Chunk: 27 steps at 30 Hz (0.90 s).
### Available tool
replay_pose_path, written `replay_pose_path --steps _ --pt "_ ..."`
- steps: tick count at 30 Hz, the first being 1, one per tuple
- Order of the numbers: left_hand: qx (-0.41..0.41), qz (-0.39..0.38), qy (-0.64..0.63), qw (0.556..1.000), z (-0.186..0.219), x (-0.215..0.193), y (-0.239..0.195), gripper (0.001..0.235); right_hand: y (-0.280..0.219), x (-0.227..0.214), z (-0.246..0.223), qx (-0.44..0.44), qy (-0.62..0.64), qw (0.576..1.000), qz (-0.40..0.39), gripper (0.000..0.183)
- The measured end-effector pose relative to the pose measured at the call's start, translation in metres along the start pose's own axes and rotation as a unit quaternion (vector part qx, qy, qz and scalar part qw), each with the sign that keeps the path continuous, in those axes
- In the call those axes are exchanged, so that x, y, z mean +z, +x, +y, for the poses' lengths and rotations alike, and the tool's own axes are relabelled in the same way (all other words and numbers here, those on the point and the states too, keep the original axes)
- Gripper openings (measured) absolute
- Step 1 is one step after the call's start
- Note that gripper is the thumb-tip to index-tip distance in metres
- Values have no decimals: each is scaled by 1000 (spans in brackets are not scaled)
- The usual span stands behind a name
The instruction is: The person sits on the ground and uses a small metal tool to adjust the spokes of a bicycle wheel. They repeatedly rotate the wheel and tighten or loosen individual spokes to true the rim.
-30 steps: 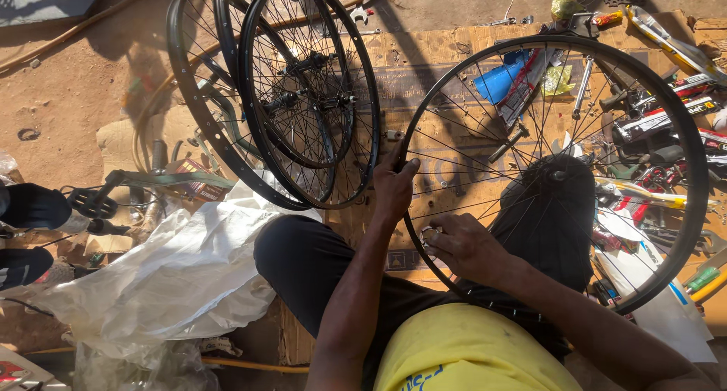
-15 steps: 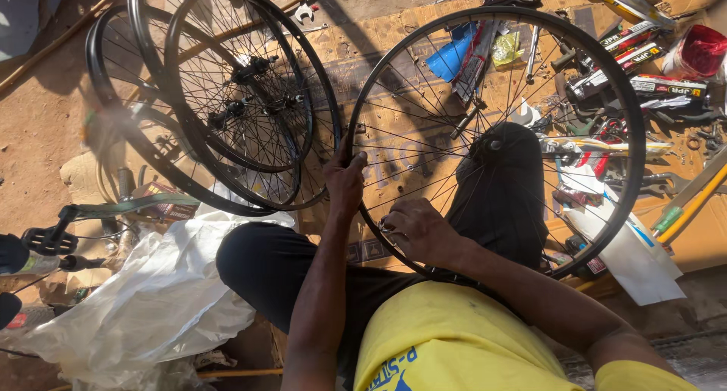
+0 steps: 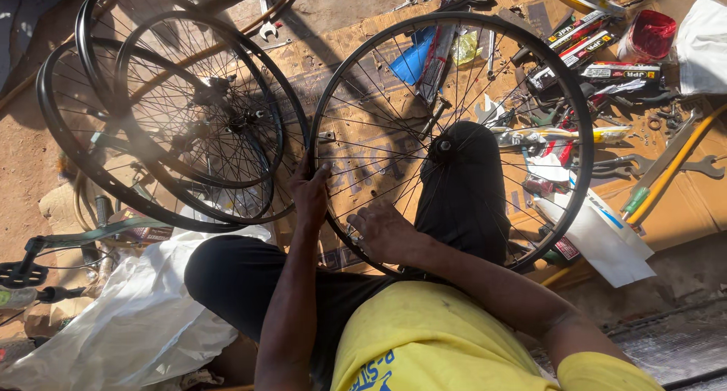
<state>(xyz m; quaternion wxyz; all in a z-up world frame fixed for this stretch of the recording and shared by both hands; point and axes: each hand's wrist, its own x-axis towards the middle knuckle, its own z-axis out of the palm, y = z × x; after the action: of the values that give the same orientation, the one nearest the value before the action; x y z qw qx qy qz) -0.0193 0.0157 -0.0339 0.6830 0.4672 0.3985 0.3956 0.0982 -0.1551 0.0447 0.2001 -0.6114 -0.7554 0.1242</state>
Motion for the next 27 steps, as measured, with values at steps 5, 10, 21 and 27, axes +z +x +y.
replay_pose_path --steps 5,10,21,27 --pt "25 -12 -24 999 -4 2 -1 55 -18 -2 0 -82 2 993 86 18" --pt "31 1 -9 999 10 14 -9 52 -9 3 -3 43 -46 997 -44 23" --pt "34 -13 -9 999 27 31 -21 57 -20 -50 -14 -114 19 986 117 23" --pt "74 -15 43 996 16 34 -21 49 -17 -38 0 -18 -115 993 -7 20"
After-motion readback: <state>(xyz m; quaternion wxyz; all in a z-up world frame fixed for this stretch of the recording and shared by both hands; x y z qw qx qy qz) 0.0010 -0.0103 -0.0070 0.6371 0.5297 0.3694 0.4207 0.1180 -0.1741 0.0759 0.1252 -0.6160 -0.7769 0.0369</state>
